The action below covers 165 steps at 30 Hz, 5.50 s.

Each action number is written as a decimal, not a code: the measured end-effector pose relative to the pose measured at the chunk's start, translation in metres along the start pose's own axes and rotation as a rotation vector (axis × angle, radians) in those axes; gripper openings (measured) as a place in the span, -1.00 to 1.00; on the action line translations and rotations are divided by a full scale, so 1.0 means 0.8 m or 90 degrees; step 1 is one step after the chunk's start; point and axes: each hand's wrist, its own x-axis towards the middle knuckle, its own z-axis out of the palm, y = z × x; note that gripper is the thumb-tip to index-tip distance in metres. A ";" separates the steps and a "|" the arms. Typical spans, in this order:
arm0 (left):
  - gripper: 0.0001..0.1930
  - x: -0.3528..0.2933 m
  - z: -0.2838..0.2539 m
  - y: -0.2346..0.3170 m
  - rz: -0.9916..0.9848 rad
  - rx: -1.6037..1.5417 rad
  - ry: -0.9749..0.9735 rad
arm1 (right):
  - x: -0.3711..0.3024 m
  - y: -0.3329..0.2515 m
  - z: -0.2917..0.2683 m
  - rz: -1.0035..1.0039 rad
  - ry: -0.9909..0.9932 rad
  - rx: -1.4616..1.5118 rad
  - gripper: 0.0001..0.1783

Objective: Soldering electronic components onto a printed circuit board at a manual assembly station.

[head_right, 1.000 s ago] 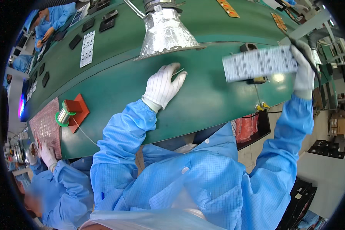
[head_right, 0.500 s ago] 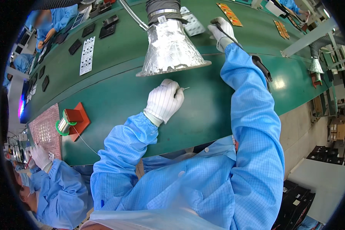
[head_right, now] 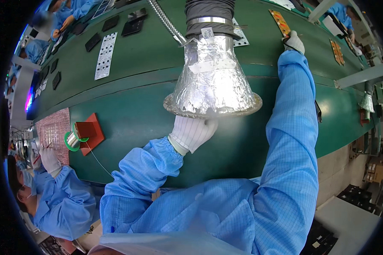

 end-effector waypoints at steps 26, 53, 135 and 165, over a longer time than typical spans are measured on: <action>-0.96 0.001 -0.004 0.019 0.029 -0.150 0.069 | -0.314 0.105 -0.354 -0.164 0.200 0.284 -0.75; -0.57 -0.037 -0.051 0.053 -0.010 0.118 -0.240 | -0.411 0.055 -0.191 -0.337 0.160 0.178 -0.70; -0.78 -0.037 0.040 0.126 0.124 0.025 -0.062 | -0.448 0.086 -0.226 -0.007 -0.197 0.751 -0.71; -0.82 -0.033 0.025 0.113 0.077 -0.001 -0.079 | -0.453 0.080 -0.219 0.017 -0.260 0.741 -0.71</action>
